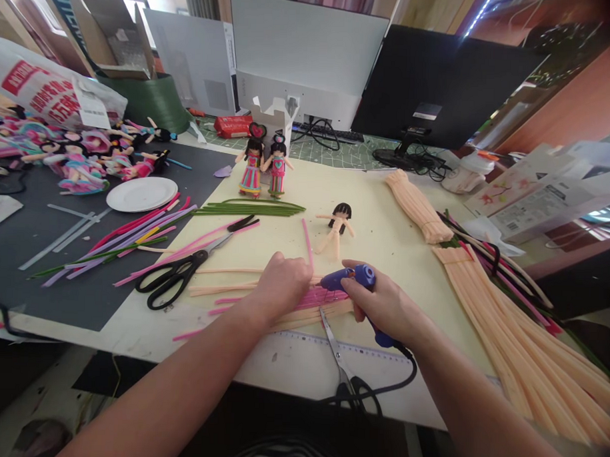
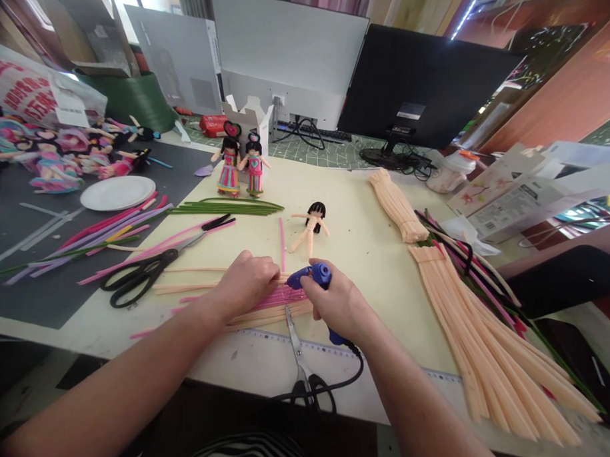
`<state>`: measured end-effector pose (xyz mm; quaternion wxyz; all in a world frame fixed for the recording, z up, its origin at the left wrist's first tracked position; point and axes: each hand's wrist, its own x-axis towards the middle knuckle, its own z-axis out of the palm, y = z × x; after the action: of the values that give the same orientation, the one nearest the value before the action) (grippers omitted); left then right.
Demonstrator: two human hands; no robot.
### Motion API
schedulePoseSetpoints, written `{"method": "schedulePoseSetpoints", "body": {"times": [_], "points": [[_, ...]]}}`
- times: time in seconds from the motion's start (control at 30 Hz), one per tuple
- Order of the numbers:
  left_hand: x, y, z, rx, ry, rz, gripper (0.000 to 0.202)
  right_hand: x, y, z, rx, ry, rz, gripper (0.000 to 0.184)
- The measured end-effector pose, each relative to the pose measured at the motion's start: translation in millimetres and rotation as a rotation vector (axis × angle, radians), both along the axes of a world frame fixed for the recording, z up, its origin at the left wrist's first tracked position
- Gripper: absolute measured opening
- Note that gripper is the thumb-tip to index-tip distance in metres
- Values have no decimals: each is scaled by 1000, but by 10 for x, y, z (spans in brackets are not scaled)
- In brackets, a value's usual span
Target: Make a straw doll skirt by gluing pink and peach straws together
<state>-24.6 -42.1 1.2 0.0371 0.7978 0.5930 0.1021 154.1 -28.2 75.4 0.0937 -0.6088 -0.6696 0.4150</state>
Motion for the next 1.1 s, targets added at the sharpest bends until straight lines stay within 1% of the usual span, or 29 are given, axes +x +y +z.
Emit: {"method": "schedulePoseSetpoints", "body": {"times": [0.37,0.6,0.83,1.1], "points": [[-17,-1,29,-22,7,-21,21,35,-21,-1,-24,34,-31,50],[-11,-12,60,-25,24,-39,24,52,-42,18,-17,63,-51,48],[-17,-21,72,-27,29,-53,23,62,-40,0,-10,70,-55,50],[-21,-26,94,-40,46,-62,29,80,-29,-20,-18,96,-64,52]]}}
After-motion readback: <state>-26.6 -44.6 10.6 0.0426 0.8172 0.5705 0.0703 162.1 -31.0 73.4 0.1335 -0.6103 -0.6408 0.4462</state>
